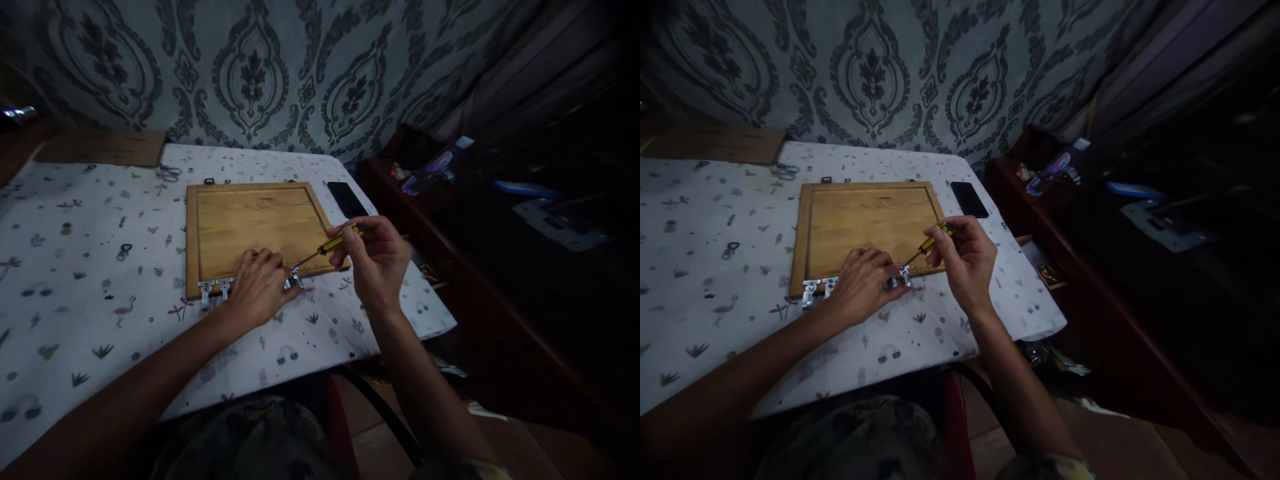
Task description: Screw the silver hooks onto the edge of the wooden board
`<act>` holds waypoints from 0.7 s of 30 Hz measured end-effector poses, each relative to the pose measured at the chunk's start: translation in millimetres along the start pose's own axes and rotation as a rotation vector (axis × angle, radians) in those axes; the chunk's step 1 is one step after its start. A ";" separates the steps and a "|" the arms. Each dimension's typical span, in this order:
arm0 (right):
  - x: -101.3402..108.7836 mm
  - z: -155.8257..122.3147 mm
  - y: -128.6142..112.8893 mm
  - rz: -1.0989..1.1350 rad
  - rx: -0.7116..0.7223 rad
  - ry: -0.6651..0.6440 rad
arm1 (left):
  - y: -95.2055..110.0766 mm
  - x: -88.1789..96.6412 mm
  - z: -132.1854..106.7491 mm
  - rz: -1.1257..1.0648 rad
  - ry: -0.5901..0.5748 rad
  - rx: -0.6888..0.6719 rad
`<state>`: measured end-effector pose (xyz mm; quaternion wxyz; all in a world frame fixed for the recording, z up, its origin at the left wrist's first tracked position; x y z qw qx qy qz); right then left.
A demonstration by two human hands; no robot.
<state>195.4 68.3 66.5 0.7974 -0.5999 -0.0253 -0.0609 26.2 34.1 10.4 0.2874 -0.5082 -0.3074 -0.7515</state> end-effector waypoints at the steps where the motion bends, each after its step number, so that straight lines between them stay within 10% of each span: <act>1: -0.4 0.2 0.5 -0.001 -0.005 -0.004 | 0.1 0.2 0.0 -0.003 0.000 0.000; 21: -7.1 1.7 0.9 0.039 -0.036 -0.069 | 1.9 2.3 0.8 0.001 -0.054 0.016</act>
Point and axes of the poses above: each hand's wrist, its own z-axis towards the middle knuckle, its own x-axis out of the back of the hand, y = z × x, the point moved 2 cm from there along z, towards the middle knuckle, and after that the axes turned 13 degrees about -x, right-handed, at the moved point
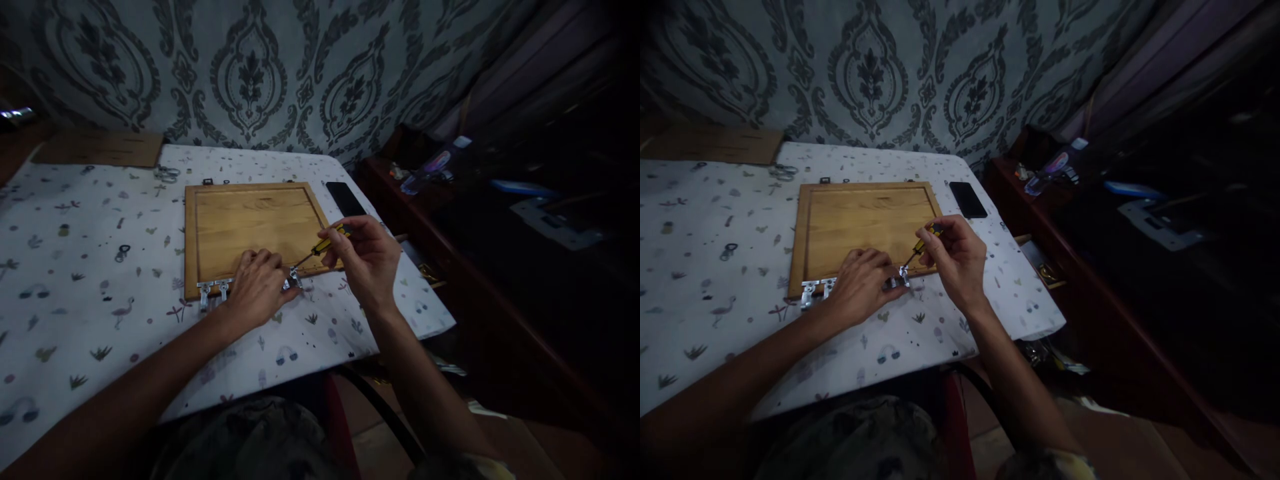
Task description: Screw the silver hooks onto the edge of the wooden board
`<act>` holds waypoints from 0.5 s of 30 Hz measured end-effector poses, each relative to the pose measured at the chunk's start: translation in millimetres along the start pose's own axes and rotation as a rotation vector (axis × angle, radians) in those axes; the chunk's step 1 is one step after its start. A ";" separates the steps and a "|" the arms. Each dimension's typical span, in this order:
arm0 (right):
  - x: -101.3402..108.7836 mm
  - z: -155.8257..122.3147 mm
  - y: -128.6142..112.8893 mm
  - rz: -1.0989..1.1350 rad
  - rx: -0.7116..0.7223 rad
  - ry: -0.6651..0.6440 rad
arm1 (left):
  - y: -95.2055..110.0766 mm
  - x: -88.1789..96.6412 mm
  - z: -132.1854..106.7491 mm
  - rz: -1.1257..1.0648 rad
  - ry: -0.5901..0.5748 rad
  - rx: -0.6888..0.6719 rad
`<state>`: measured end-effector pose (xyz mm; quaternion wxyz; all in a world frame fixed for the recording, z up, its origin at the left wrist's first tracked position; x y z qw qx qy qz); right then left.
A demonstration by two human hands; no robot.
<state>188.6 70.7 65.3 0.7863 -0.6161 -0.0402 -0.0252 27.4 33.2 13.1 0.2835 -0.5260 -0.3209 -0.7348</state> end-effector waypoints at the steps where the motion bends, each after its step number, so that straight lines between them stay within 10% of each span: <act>1: -0.2 0.2 0.3 0.009 -0.004 -0.010 | -0.2 -0.1 -0.2 0.003 0.005 -0.001; 15: 6.1 -1.2 -5.8 -0.094 0.020 -0.116 | 0.1 0.6 0.6 -0.026 -0.029 0.020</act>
Point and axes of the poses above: each hand's wrist, its own z-axis towards the middle knuckle, its own x-axis out of the back of the hand, y = z × x, the point moved 2 cm from there along z, towards the middle knuckle, and after that the axes turned 13 degrees about -x, right-handed, at the moved point
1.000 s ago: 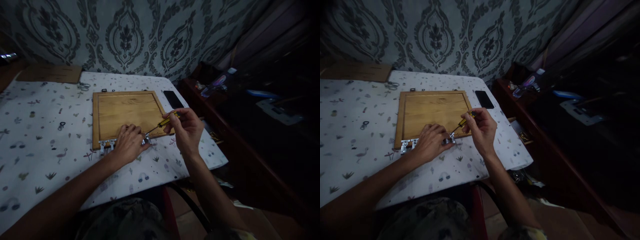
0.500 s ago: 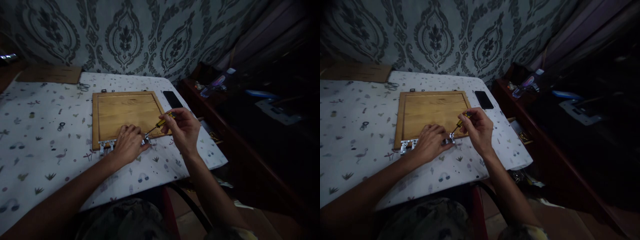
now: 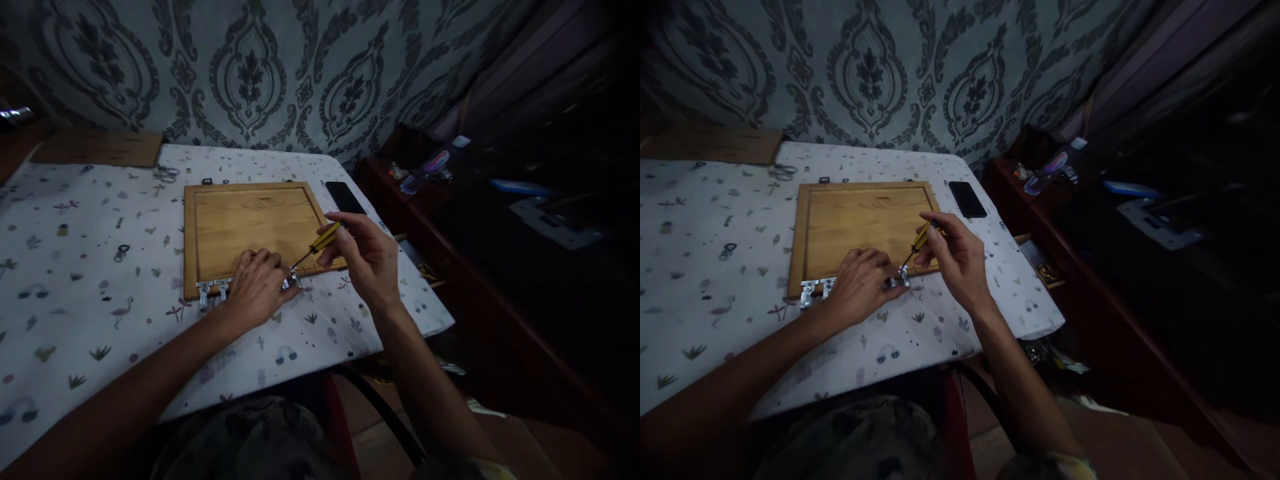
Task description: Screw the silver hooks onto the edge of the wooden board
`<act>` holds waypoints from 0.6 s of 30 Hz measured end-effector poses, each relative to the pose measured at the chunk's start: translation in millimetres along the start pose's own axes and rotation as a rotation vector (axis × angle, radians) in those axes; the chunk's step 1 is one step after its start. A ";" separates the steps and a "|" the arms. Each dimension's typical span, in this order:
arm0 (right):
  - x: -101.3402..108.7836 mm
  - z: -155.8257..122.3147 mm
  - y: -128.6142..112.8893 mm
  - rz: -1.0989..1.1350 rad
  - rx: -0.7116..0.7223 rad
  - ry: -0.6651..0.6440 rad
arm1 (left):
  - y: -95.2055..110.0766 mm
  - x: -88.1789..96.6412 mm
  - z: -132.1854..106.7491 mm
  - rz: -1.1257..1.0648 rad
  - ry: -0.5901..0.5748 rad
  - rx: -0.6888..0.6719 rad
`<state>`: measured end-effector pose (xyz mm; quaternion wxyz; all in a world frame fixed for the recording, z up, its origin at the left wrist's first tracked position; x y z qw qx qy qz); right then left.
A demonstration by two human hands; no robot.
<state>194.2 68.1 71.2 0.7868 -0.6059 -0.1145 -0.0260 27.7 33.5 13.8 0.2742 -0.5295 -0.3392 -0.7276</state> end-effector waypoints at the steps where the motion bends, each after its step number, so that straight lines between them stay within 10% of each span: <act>1: -0.4 -0.1 -0.5 0.001 -0.006 0.013 | -0.1 -0.2 -0.1 0.000 0.005 0.000; 18: -1.3 -0.1 -1.0 0.038 -0.048 0.045 | -1.0 -2.0 0.4 0.014 0.022 -0.003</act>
Point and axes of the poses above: each hand's wrist, its own z-axis towards the middle knuckle, its own x-axis out of the back of the hand, y = z × x, the point moved 2 cm from there along z, towards the middle knuckle, and after that the axes turned 13 degrees about -x, right-handed, at the moved point
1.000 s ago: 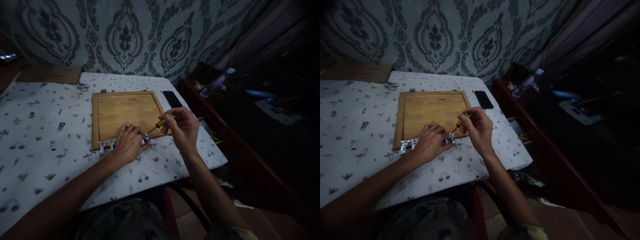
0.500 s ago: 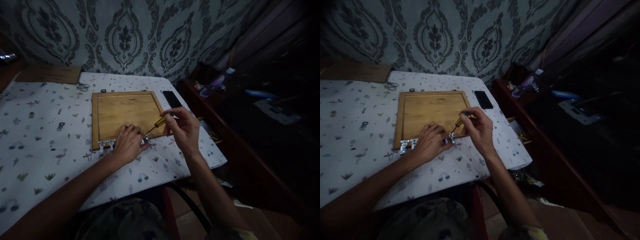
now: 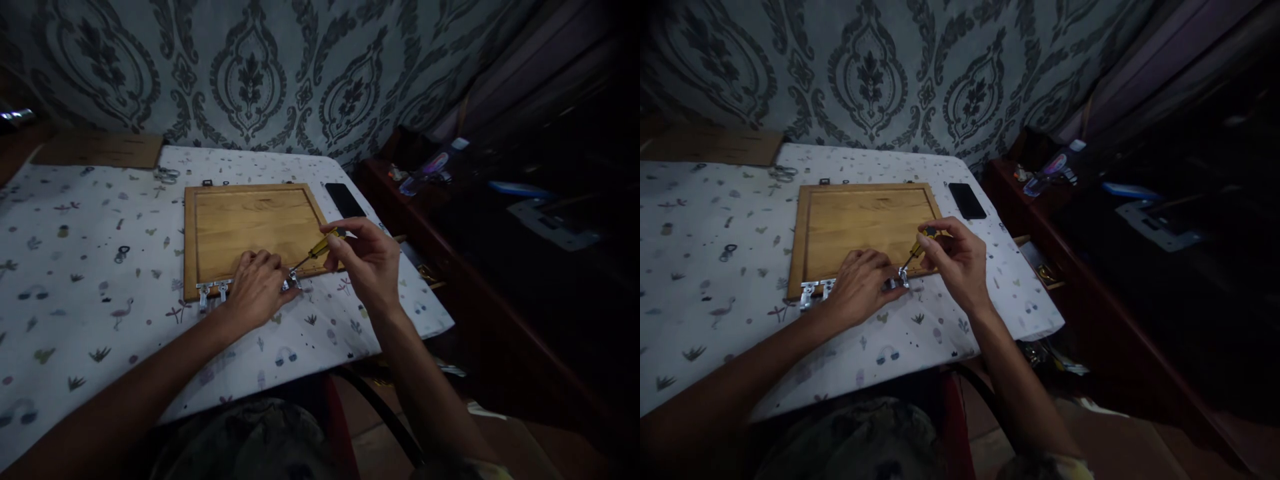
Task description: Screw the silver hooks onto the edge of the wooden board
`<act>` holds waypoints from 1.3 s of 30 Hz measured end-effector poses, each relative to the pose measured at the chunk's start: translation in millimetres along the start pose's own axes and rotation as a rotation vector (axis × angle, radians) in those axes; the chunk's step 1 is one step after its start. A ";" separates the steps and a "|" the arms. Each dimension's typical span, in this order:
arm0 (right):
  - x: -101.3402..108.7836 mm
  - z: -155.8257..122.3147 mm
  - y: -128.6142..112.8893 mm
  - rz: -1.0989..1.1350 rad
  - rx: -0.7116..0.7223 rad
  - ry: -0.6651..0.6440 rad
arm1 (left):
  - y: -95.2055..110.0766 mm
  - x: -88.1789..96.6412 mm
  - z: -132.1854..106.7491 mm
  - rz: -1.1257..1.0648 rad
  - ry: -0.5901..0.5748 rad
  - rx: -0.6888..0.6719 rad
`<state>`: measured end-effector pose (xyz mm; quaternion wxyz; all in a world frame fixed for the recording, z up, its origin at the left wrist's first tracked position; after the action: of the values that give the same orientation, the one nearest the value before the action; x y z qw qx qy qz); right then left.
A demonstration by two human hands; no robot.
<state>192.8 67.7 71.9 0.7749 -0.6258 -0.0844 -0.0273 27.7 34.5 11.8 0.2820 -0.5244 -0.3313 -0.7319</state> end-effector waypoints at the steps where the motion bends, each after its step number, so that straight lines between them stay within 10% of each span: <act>1: -0.7 -0.1 0.0 0.003 -0.013 0.017 | 0.2 0.2 -0.1 0.001 0.003 -0.003; 39: 1.5 1.3 1.1 0.010 0.006 -0.086 | 1.3 4.2 0.7 0.008 -0.022 0.007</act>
<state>194.3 69.3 71.3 0.7725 -0.6245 -0.1149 0.0037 27.9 34.0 16.2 0.2831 -0.5327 -0.3347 -0.7239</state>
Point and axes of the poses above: each hand's wrist, its own z-axis towards the middle knuckle, its own x-axis out of the back of the hand, y = z × x, the point moved 2 cm from there along z, towards the middle knuckle, and after that the axes turned 13 degrees about -x, right-handed, at the moved point
